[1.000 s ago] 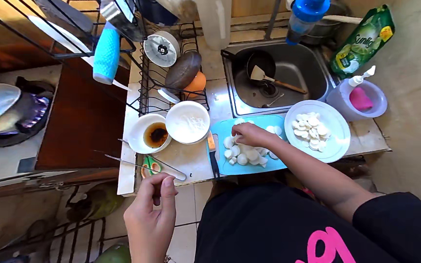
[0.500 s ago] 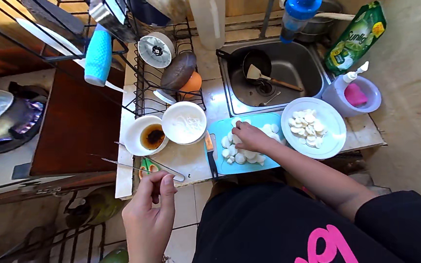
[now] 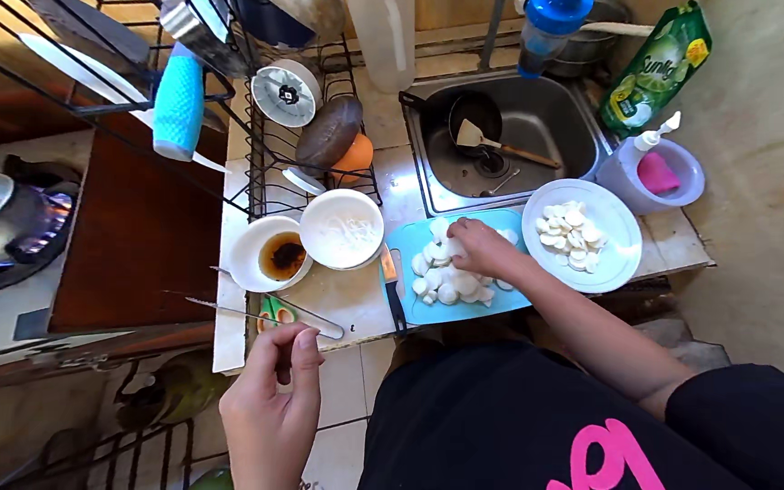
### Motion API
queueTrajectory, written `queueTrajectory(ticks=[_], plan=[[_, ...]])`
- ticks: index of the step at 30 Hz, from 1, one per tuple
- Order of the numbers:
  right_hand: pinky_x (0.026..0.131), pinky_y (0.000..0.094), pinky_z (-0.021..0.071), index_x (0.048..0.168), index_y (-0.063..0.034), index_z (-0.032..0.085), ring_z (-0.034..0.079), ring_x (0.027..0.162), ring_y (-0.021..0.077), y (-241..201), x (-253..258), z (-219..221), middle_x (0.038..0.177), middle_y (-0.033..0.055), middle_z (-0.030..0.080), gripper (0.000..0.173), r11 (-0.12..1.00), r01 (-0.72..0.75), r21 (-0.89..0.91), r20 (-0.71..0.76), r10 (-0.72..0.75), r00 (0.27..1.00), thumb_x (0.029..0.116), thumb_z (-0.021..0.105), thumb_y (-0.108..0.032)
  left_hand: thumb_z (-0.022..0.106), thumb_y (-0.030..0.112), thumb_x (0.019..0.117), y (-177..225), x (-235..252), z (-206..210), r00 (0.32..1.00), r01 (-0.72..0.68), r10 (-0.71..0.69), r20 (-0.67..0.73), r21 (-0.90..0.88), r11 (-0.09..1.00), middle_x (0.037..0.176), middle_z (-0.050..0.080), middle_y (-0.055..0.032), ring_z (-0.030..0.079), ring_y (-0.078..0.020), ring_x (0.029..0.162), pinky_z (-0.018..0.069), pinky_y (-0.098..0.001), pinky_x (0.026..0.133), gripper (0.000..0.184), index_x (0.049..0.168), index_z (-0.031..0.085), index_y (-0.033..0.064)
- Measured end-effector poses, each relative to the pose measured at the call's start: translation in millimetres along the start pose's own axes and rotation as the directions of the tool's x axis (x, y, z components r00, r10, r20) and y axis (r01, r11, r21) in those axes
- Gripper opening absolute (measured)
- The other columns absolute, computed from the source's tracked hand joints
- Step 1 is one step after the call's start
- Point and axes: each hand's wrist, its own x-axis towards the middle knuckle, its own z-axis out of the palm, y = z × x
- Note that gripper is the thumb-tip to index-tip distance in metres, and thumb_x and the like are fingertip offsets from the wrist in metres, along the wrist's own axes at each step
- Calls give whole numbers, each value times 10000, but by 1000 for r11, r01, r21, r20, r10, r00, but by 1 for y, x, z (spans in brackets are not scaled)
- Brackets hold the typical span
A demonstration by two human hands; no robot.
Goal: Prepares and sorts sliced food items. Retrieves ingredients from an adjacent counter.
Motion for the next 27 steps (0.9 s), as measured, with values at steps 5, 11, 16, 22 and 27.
queueTrajectory(ticks=[5, 11, 16, 22, 27], plan=[[962, 573, 519, 1245, 10, 677, 643, 1105, 410, 44, -23, -22, 1221, 250, 646, 370, 996, -50, 75, -8, 51, 999, 910, 774, -113, 459, 282, 1082, -5, -1, 0, 1000, 4, -4, -3, -5, 1000, 773, 595, 15, 500, 122, 685, 411, -51, 624, 385, 998, 617, -59], [981, 584, 494, 1228, 2, 675, 614, 1130, 425, 57, -34, -12, 1196, 256, 629, 453, 991, -133, 4, 42, 133, 990, 871, 840, -221, 453, 273, 1083, -2, 1, 4, 1000, 0, 0, 7, -11, 1000, 771, 591, 14, 501, 125, 689, 411, -47, 631, 385, 995, 617, -64], [1021, 549, 482, 1203, 5, 691, 592, 1187, 416, 47, -37, -10, 1238, 249, 620, 288, 985, -166, -38, 35, 167, 985, 953, 734, -131, 456, 286, 1083, -2, 2, 6, 1000, -8, 8, 16, 0, 1000, 769, 591, 14, 499, 121, 685, 408, -53, 627, 395, 1001, 617, -65], [1016, 552, 485, 1203, 32, 664, 593, 1187, 428, 46, -41, -8, 1224, 261, 621, 266, 984, -175, -43, 24, 176, 984, 963, 698, -79, 456, 286, 1085, 0, 2, 7, 1000, -3, 3, 17, -4, 1000, 769, 594, 5, 504, 120, 689, 413, -52, 633, 400, 1002, 616, -72], [996, 569, 512, 1163, 41, 689, 629, 1157, 427, 16, -41, 12, 1196, 264, 654, 288, 998, 45, 32, -96, -42, 995, 985, 679, -186, 454, 269, 1082, -1, 1, 8, 1000, -8, 8, 29, -5, 1000, 776, 595, -9, 506, 109, 689, 416, -60, 633, 395, 1005, 613, -85]])
